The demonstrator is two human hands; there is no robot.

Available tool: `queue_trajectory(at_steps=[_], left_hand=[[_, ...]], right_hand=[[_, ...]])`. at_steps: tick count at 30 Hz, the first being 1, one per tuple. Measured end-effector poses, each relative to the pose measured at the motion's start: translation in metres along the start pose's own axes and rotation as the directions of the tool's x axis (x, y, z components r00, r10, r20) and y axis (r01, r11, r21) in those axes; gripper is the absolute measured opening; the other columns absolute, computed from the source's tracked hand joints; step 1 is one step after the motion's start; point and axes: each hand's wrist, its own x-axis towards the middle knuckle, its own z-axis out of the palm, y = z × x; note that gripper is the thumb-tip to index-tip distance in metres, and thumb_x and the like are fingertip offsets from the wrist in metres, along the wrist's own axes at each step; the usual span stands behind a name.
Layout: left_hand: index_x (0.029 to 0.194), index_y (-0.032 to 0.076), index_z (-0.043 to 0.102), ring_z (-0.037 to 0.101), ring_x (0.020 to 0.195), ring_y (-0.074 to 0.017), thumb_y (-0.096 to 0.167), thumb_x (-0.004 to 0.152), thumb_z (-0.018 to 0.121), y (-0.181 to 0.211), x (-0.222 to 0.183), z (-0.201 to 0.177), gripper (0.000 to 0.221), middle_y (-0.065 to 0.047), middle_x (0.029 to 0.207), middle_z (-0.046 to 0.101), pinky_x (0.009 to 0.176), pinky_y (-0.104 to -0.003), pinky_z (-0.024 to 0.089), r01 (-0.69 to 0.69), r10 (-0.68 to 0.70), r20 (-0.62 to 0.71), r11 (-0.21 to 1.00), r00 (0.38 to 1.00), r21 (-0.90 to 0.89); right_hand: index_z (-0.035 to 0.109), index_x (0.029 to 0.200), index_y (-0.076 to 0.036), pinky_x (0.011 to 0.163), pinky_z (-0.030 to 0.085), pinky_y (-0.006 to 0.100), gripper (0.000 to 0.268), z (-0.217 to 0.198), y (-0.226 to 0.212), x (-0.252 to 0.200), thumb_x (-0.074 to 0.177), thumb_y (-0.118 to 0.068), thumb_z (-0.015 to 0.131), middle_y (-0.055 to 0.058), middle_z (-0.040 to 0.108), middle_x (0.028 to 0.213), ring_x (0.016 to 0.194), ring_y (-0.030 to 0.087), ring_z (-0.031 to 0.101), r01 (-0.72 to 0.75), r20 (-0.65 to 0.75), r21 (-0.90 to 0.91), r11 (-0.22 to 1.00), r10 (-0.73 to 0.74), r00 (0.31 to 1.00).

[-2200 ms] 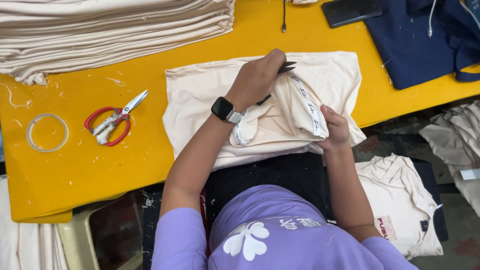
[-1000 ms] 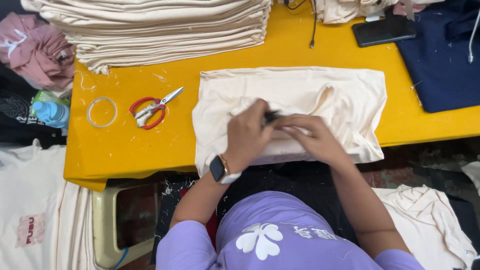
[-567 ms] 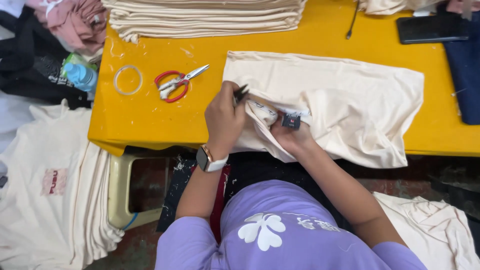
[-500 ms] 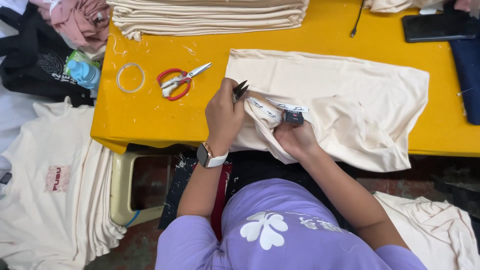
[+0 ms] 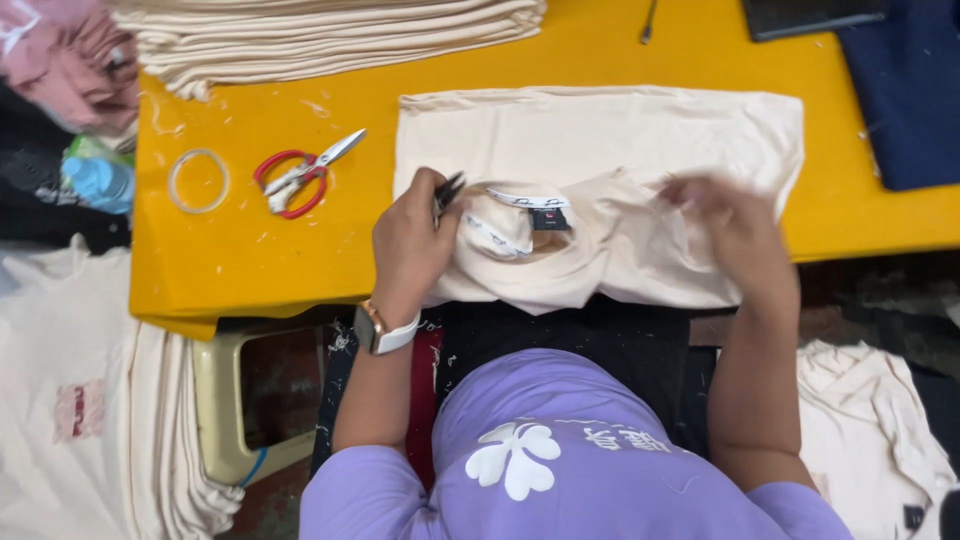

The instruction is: Trimming loose threads from t-shirts with scissors and folding them neatly on a factory work table.

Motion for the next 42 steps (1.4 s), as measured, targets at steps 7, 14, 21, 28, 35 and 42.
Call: queue_trajectory(at_steps=[7,14,21,28,35,42], left_hand=[[0.104,0.016,0.060,0.067,0.088,-0.0338,0.017,0.082,0.062,0.013,0.004,-0.007,0.023,-0.007,0.096,0.070,0.064,-0.047,0.047,-0.241,0.239,0.031,0.961,0.971,0.137],[0.102,-0.002,0.057,0.052,0.072,-0.0246,-0.004,0.102,0.069,0.015,0.029,-0.043,0.012,-0.013,0.088,0.057,0.067,-0.037,0.043,-0.324,0.194,-0.609,0.939,0.769,-0.111],[0.104,0.009,0.061,0.064,0.079,-0.0483,0.015,0.089,0.067,-0.013,0.168,0.024,0.017,-0.018,0.089,0.072,0.060,-0.058,0.043,-0.190,0.243,-0.338,0.964,0.909,0.184],[0.120,-0.002,0.048,0.065,0.108,-0.0470,0.011,0.097,0.064,-0.138,0.169,0.073,0.031,-0.024,0.112,0.063,0.086,-0.063,0.053,0.205,-0.198,-0.056,0.927,0.979,0.313],[0.119,-0.010,0.058,0.053,0.108,-0.0499,-0.003,0.088,0.071,0.010,0.121,0.071,0.035,-0.029,0.114,0.054,0.088,-0.060,0.045,-0.129,0.177,-0.224,0.968,0.958,0.213],[0.148,-0.008,0.039,0.035,0.147,-0.0446,0.068,0.084,0.066,0.185,0.102,0.201,0.103,-0.030,0.157,0.036,0.120,-0.061,0.029,-0.459,0.516,0.195,0.845,0.834,-0.273]], right_hand=[[0.068,0.120,-0.004,0.100,0.035,0.049,0.038,0.006,0.107,0.012,0.093,-0.030,0.074,0.015,0.060,0.118,0.112,0.034,0.050,-0.124,0.046,-0.426,0.896,0.159,0.986],[0.034,0.136,-0.007,0.109,0.041,0.045,0.042,-0.074,0.083,-0.070,0.115,-0.014,0.069,0.014,0.038,0.134,0.125,0.030,0.045,0.311,-0.945,-0.120,0.943,-0.205,0.256],[0.056,0.096,-0.008,0.079,0.040,0.035,0.017,-0.120,0.132,-0.034,0.095,0.007,0.065,0.003,0.053,0.094,0.089,0.016,0.047,0.069,-0.859,-0.154,0.986,-0.168,0.484],[0.073,0.114,-0.013,0.080,0.051,0.052,0.046,-0.113,0.203,-0.018,0.107,-0.058,0.068,0.011,0.072,0.096,0.096,0.040,0.069,-0.664,-0.685,-0.205,0.719,0.380,0.622],[0.074,0.099,-0.009,0.073,0.051,0.044,0.029,-0.107,0.174,0.019,0.086,-0.031,0.087,0.006,0.069,0.083,0.082,0.032,0.070,-0.615,-0.640,-0.240,0.752,0.354,0.682],[0.047,0.121,0.001,0.091,0.048,0.054,0.012,-0.081,0.190,0.045,0.109,-0.001,0.049,0.025,0.057,0.109,0.104,0.042,0.065,-0.051,-0.742,-0.022,0.998,0.018,0.671]])
